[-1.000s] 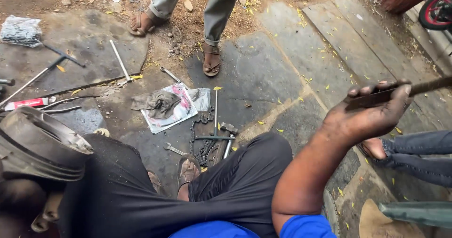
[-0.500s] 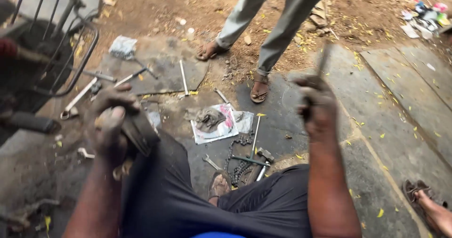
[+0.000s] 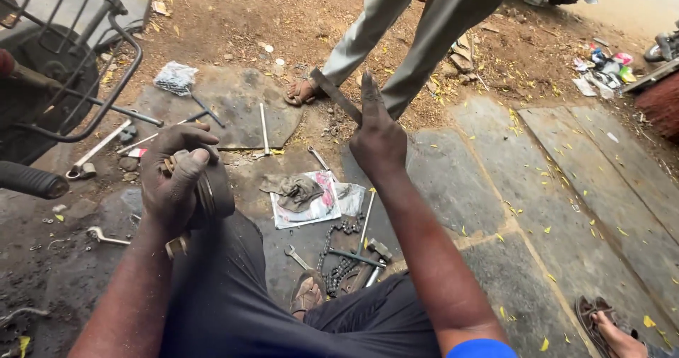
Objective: Repairing and filing parts of a motorcycle brake assembly.
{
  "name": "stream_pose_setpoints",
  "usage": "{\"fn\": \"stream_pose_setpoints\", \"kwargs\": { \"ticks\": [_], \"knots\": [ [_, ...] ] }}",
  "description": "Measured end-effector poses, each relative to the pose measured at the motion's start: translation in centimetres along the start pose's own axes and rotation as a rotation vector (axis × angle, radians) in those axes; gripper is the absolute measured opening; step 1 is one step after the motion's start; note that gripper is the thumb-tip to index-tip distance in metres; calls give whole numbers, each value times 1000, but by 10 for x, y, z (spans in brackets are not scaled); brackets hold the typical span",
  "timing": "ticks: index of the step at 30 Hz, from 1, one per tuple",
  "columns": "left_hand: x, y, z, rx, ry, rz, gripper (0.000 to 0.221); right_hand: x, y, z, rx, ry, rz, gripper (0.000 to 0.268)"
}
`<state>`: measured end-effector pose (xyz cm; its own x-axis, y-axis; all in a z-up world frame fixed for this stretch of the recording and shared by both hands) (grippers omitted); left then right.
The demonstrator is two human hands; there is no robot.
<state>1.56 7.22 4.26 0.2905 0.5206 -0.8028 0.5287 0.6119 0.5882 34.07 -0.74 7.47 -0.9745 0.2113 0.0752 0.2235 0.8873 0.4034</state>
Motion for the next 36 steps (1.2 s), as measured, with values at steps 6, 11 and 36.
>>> {"fn": "stream_pose_setpoints", "kwargs": {
  "ticks": [6, 11, 36],
  "knots": [
    [4, -3, -6, -28, -102, -20, 34, 3, 0, 3, 96, -66, -10, 101],
    [3, -5, -10, -22, -50, 27, 36, 6, 10, -7, 202, -56, -57, 97],
    [40, -18, -35, -173, -223, -31, 37, 73, 27, -21, 738, -8, -163, 98]
  ]
}}
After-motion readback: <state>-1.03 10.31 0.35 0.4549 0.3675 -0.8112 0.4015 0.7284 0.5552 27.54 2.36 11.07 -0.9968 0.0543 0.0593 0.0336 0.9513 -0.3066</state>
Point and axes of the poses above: each hand's wrist, its own y-axis towards the middle knuckle, its own z-axis out of the palm, x = y × z, the point moved 6 cm from there along y, towards the middle knuckle, and after that the axes turned 15 degrees about x, right-handed, at the moved point
